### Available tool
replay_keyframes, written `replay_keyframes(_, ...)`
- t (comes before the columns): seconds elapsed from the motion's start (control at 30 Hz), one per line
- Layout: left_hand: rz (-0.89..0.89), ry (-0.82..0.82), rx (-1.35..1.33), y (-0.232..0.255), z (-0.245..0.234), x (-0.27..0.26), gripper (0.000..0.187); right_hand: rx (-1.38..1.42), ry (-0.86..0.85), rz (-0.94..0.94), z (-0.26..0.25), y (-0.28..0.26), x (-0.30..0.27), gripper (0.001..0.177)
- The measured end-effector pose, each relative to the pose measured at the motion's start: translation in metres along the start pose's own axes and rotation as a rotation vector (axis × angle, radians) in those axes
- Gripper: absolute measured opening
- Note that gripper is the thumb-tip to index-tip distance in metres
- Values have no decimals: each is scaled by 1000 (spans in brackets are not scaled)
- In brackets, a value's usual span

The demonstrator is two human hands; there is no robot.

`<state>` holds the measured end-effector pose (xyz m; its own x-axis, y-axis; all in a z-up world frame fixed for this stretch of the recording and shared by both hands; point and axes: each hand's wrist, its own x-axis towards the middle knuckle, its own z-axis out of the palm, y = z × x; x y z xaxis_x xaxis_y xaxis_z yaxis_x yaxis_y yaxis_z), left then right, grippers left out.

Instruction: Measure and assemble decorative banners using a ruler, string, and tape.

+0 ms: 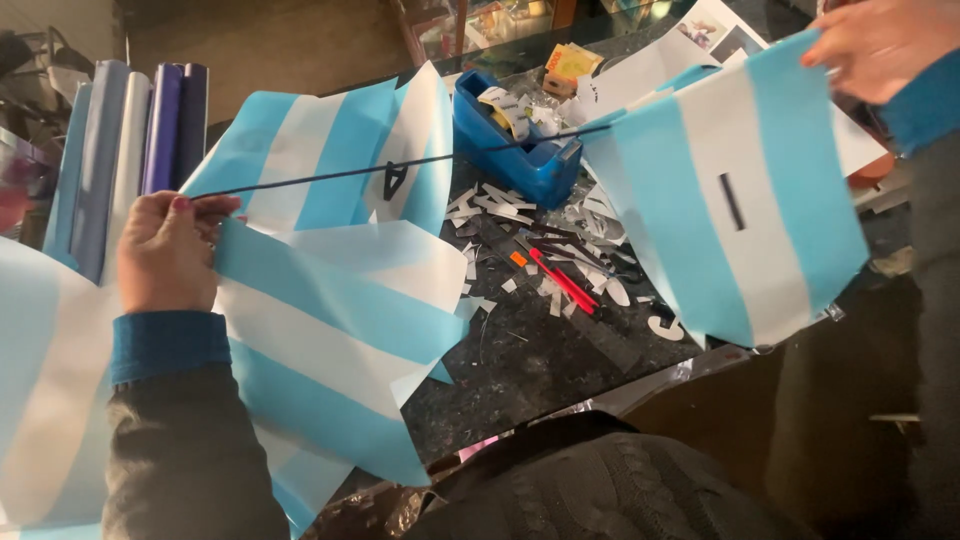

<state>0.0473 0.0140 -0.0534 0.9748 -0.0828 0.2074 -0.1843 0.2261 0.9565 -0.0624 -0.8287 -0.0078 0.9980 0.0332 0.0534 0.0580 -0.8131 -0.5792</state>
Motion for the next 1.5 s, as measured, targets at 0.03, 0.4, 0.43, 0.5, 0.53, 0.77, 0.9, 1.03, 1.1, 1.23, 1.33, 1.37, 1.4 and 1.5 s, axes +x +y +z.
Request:
replay_keyframes(0.03,-1,0,0,-2,-2,0,10,0,0,1,7,-7,2,25)
replay_keyframes(0.4,91,90,-537,-11,-53,10,15,252,27,364,82,-71,43,28)
replay_keyframes(0.43,91,92,-535,-15,-60,11,15,254,24,363,82,-72,45,28)
replay_keyframes(0.5,51,202,-656,-22,-74,12,10,261,-36,397,79,-74,47,30)
replay_keyframes(0.53,50,204,-656,-30,-85,15,10,261,-38,397,79,-77,47,30)
replay_keyframes(0.77,103,183,-599,-32,-90,16,9,-162,-49,341,80,-68,61,27)
replay_keyframes(0.9,30,122,-534,-16,-70,14,8,-720,224,-111,93,-53,62,35)
replay_keyframes(1.03,25,169,-540,-31,-87,19,8,-887,375,-314,139,-161,36,20)
replay_keyframes(1.1,68,105,-503,-36,-92,22,8,-694,315,-555,163,-203,33,46)
replay_keyframes(1.23,-11,186,-589,-30,-84,20,8,-480,245,-627,200,-199,67,45)
replay_keyframes(1.33,84,94,-407,-34,-84,19,11,-360,252,-554,222,-184,92,32)
replay_keyframes(1.37,88,119,-404,-36,-86,18,11,-355,267,-515,227,-182,96,29)
replay_keyframes(1.4,92,146,-401,-38,-88,17,12,-349,282,-479,233,-180,101,27)
replay_keyframes(1.5,121,134,-355,-42,-93,20,10,-296,99,-389,215,-199,91,16)
